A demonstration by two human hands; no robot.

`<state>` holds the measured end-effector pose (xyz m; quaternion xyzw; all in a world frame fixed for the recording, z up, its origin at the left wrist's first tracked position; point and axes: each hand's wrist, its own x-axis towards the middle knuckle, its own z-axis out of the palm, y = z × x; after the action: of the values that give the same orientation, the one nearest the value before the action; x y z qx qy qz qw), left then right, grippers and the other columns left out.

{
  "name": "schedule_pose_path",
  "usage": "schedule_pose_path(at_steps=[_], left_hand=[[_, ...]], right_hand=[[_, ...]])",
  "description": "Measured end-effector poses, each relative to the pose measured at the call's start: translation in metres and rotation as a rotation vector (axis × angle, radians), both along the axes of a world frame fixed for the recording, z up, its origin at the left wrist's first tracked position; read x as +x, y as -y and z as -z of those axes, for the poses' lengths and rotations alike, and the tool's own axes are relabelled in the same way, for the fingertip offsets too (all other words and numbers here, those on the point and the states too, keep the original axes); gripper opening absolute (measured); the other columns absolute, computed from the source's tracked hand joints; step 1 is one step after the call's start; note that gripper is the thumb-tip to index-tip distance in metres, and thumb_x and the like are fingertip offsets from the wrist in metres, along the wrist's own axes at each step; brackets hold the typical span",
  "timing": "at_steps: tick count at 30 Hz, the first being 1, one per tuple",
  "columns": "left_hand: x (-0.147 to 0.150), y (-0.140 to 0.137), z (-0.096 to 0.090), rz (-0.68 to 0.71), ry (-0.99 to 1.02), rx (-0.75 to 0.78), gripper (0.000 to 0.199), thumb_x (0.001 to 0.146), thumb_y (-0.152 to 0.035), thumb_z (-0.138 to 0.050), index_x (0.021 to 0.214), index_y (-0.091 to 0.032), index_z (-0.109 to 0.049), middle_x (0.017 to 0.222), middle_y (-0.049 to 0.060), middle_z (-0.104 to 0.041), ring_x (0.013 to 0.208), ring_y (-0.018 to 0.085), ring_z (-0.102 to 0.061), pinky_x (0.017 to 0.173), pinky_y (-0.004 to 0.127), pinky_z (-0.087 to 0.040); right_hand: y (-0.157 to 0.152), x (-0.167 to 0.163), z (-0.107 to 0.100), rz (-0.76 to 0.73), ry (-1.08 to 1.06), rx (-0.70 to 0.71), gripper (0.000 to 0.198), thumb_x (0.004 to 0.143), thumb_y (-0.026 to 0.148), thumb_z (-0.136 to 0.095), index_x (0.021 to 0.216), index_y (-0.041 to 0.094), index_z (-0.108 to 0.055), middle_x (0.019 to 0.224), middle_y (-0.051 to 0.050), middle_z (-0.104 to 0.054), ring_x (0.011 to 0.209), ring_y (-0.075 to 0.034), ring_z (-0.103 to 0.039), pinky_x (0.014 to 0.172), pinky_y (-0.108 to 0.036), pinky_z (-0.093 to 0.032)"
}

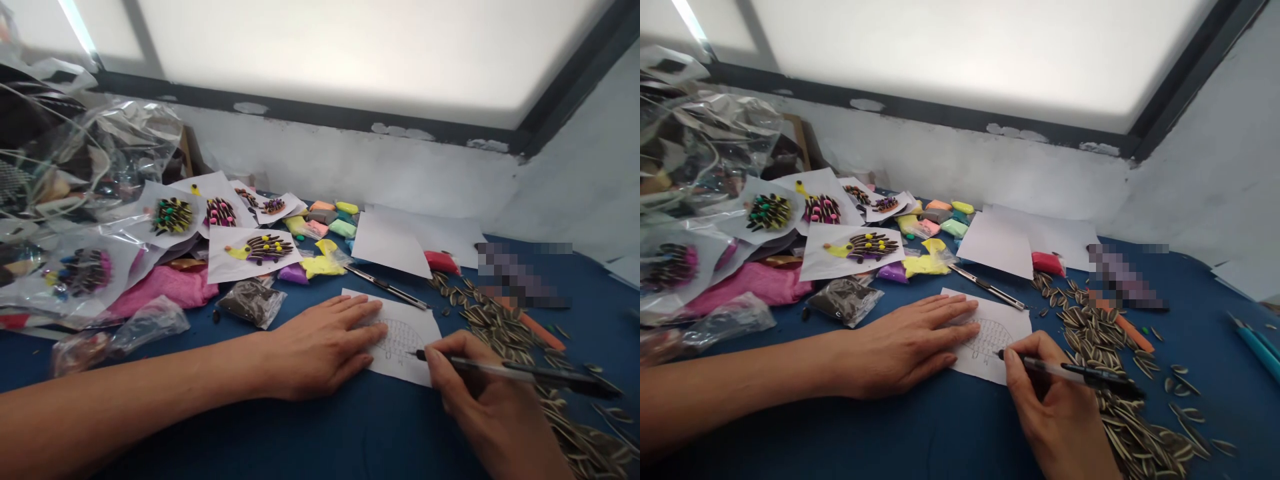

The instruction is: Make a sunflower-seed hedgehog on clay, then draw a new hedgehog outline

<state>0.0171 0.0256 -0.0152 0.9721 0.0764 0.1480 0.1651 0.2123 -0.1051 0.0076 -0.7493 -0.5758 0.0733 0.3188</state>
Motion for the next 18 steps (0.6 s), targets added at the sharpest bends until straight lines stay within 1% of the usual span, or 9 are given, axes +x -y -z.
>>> schedule_pose_path(at_steps=[2, 5, 8, 9, 10, 11, 13, 15, 18], left_hand=[[0.0, 0.0, -0.001, 0.005, -0.002, -0.009, 0.046, 0.102, -0.029, -0.048, 0.144, -0.011, -0.045, 0.152, 0.017, -0.039, 0.143, 0.031, -0.032, 0.118, 0.047, -0.024], [0.0, -0.001, -0.002, 0.001, 0.003, -0.012, 0.048, 0.1, -0.028, -0.049, 0.143, -0.009, -0.044, 0.15, 0.017, -0.043, 0.144, 0.033, -0.03, 0.119, 0.049, -0.021], [0.0, -0.001, -0.004, 0.0, 0.01, -0.033, 0.043, 0.099, -0.027, -0.051, 0.139, -0.012, -0.049, 0.15, 0.015, -0.042, 0.146, 0.034, -0.023, 0.119, 0.052, -0.019], [-0.001, -0.002, -0.004, 0.0, 0.01, -0.052, 0.042, 0.098, -0.027, -0.052, 0.137, -0.012, -0.05, 0.152, 0.015, -0.04, 0.146, 0.034, -0.022, 0.119, 0.052, -0.02], [-0.001, -0.002, -0.005, -0.002, 0.008, -0.075, 0.042, 0.097, -0.026, -0.053, 0.137, -0.012, -0.05, 0.154, 0.016, -0.037, 0.146, 0.033, -0.022, 0.118, 0.052, -0.021], [-0.002, -0.002, -0.005, -0.006, 0.003, -0.102, 0.042, 0.097, -0.026, -0.054, 0.136, -0.012, -0.05, 0.155, 0.017, -0.034, 0.146, 0.034, -0.024, 0.118, 0.052, -0.023], [-0.003, -0.002, -0.006, -0.02, -0.005, -0.161, 0.042, 0.095, -0.024, -0.056, 0.135, -0.012, -0.051, 0.156, 0.019, -0.031, 0.145, 0.034, -0.026, 0.117, 0.052, -0.025], [-0.004, -0.003, -0.007, -0.041, 0.032, -0.239, 0.039, 0.095, -0.021, -0.053, 0.133, -0.013, -0.053, 0.155, 0.017, -0.035, 0.144, 0.031, -0.029, 0.117, 0.05, -0.027], [-0.003, -0.006, -0.007, -0.089, 0.211, -0.382, 0.037, 0.093, -0.011, -0.046, 0.128, -0.016, -0.058, 0.148, 0.012, -0.046, 0.138, 0.023, -0.041, 0.114, 0.043, -0.034]], right_hand=[[0.0, 0.002, 0.001, 0.035, -0.011, 0.012, 0.025, 0.091, 0.043, -0.05, 0.075, 0.026, -0.058, 0.05, 0.007, -0.052, 0.041, -0.012, -0.052, 0.04, -0.023, -0.042], [-0.002, 0.01, 0.001, -0.008, 0.078, 0.064, 0.022, 0.091, 0.044, -0.052, 0.093, 0.026, -0.064, 0.062, 0.004, -0.063, 0.045, -0.013, -0.06, 0.042, -0.023, -0.049], [-0.004, 0.02, -0.002, -0.098, 0.255, 0.158, 0.029, 0.095, 0.037, -0.045, 0.11, 0.023, -0.065, 0.086, -0.005, -0.072, 0.068, -0.019, -0.072, 0.055, -0.027, -0.058], [-0.004, 0.025, -0.004, -0.14, 0.337, 0.172, 0.031, 0.095, 0.033, -0.042, 0.113, 0.023, -0.065, 0.095, -0.007, -0.072, 0.076, -0.02, -0.073, 0.06, -0.029, -0.059], [-0.004, 0.03, -0.005, -0.18, 0.421, 0.142, 0.033, 0.095, 0.029, -0.041, 0.116, 0.022, -0.065, 0.104, -0.009, -0.07, 0.082, -0.021, -0.073, 0.064, -0.03, -0.06], [-0.005, 0.035, -0.005, -0.213, 0.523, 0.12, 0.034, 0.094, 0.026, -0.041, 0.117, 0.023, -0.066, 0.103, -0.009, -0.07, 0.077, -0.02, -0.073, 0.06, -0.029, -0.059], [-0.005, 0.047, -0.006, -0.167, 0.657, 0.107, 0.036, 0.09, 0.021, -0.041, 0.115, 0.022, -0.067, 0.104, -0.01, -0.069, 0.067, -0.02, -0.072, 0.048, -0.028, -0.055], [-0.005, 0.055, -0.007, -0.148, 0.731, 0.124, 0.043, 0.085, 0.015, -0.037, 0.114, 0.02, -0.068, 0.107, -0.013, -0.069, 0.059, -0.019, -0.07, 0.039, -0.027, -0.049], [-0.004, 0.058, -0.01, -0.121, 0.771, 0.077, 0.051, 0.074, 0.008, -0.037, 0.11, 0.021, -0.071, 0.102, -0.012, -0.069, 0.06, -0.02, -0.07, 0.036, -0.026, -0.046]])
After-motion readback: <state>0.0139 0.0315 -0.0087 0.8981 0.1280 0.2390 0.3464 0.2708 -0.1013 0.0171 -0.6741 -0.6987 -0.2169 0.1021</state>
